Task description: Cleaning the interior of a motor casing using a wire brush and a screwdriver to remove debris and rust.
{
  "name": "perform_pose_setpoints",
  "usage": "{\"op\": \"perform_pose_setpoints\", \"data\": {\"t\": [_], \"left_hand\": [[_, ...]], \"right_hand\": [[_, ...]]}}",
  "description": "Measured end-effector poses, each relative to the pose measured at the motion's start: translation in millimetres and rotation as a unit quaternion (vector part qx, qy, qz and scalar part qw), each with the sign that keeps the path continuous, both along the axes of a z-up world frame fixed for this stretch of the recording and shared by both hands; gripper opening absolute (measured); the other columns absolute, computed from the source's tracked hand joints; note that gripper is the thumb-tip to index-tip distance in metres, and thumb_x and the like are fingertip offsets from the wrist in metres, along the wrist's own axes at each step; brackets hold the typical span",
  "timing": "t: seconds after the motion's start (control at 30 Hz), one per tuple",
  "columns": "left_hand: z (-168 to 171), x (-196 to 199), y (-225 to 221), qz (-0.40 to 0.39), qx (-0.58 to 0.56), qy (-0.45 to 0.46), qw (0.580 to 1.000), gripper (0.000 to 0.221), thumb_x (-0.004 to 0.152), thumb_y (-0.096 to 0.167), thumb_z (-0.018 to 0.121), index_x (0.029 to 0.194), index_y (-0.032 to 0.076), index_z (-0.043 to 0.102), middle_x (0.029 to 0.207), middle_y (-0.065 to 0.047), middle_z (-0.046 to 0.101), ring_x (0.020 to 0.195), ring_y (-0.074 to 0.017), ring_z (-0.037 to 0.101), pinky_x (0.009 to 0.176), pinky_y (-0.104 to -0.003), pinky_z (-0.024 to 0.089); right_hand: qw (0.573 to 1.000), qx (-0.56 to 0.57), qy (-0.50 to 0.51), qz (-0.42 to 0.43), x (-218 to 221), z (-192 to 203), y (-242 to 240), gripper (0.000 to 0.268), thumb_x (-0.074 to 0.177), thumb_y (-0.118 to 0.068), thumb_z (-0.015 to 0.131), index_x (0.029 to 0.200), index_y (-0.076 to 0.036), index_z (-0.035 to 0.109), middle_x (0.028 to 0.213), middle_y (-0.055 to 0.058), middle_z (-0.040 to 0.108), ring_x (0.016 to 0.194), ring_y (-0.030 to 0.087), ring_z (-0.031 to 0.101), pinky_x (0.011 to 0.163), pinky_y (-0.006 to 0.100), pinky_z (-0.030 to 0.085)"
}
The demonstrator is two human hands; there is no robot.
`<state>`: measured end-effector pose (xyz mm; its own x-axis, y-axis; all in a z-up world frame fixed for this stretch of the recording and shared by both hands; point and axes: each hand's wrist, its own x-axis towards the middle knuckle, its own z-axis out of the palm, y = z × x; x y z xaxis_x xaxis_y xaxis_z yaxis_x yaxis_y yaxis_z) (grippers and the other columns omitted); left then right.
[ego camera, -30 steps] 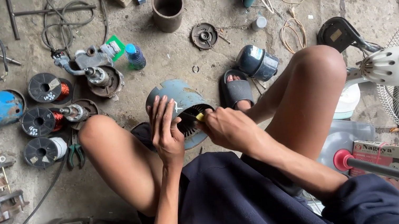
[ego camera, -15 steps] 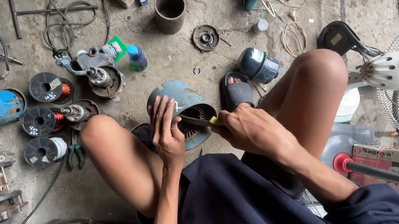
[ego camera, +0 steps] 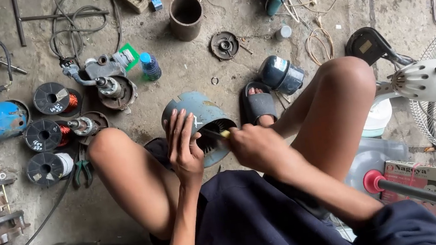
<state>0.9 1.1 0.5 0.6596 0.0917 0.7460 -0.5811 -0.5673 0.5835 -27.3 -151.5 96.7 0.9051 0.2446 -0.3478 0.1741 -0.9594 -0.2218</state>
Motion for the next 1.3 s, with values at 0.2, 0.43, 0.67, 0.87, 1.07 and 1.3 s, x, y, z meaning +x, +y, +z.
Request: {"op": "perform_pose_setpoints", "data": {"t": [0.2, 0.43, 0.67, 0.87, 1.07, 1.3], "left_hand": [[-1.4, 1.2, -1.6, -0.003, -0.015, 0.001, 1.0, 0.041, 0.104, 0.029, 0.05, 0.123, 0.0, 0.074, 0.128, -0.016, 0.071, 0.125, -0.035, 0.064, 0.114, -0.046, 0.041], [0.7, 2.8, 0.1, 0.005, 0.009, -0.005, 1.0, 0.041, 0.105, 0.03, 0.049, 0.123, 0.001, 0.073, 0.128, -0.015, 0.071, 0.125, -0.0338, 0.065, 0.114, -0.046, 0.042], [1.5, 2.3, -1.6, 0.005, -0.001, -0.004, 1.0, 0.042, 0.105, 0.03, 0.048, 0.123, 0.001, 0.073, 0.127, -0.015, 0.071, 0.125, -0.0346, 0.065, 0.114, -0.045, 0.042], [-0.6, 3.5, -0.9, 0.004, -0.001, -0.001, 1.0, 0.042, 0.105, 0.029, 0.049, 0.123, 0.001, 0.074, 0.127, -0.015, 0.072, 0.124, -0.0348, 0.065, 0.113, -0.045, 0.042], [1.7, 3.2, -0.9, 0.003, 0.006, -0.004, 1.0, 0.042, 0.105, 0.029, 0.048, 0.123, 0.001, 0.073, 0.127, -0.015, 0.072, 0.124, -0.0347, 0.065, 0.112, -0.046, 0.043], [1.4, 1.8, -2.0, 0.004, -0.005, 0.004, 1.0, 0.042, 0.105, 0.029, 0.048, 0.124, 0.001, 0.074, 0.127, -0.016, 0.072, 0.124, -0.0346, 0.065, 0.112, -0.046, 0.043]], "right_hand": [[0.996, 0.08, 0.03, -0.003, -0.7, 26.5, -2.9, 0.029, 0.096, -0.014, 0.04, 0.096, 0.002, 0.064, 0.064, 0.028, 0.069, 0.061, 0.045, 0.074, 0.049, 0.054, 0.059], [0.999, 0.023, -0.022, 0.003, 4.5, -43.8, 3.4, 0.027, 0.096, -0.021, 0.046, 0.101, 0.003, 0.057, 0.07, 0.02, 0.068, 0.063, 0.041, 0.074, 0.05, 0.049, 0.059], [0.996, 0.072, 0.05, -0.003, 12.4, -39.4, -13.4, 0.028, 0.094, -0.02, 0.045, 0.098, 0.006, 0.058, 0.069, 0.027, 0.068, 0.064, 0.046, 0.073, 0.051, 0.055, 0.058], [0.997, 0.048, 0.045, 0.027, 7.3, 18.1, -26.6, 0.03, 0.09, -0.019, 0.045, 0.102, 0.004, 0.061, 0.071, 0.027, 0.07, 0.067, 0.044, 0.075, 0.053, 0.052, 0.06], [0.996, -0.014, -0.079, 0.038, -2.4, -81.1, -5.3, 0.031, 0.089, -0.017, 0.048, 0.108, 0.005, 0.06, 0.072, 0.017, 0.069, 0.06, 0.037, 0.074, 0.047, 0.047, 0.059], [0.997, 0.07, 0.02, 0.021, 13.0, -18.4, -53.8, 0.027, 0.09, -0.018, 0.048, 0.097, 0.005, 0.061, 0.06, 0.024, 0.065, 0.057, 0.045, 0.071, 0.048, 0.056, 0.055]]}}
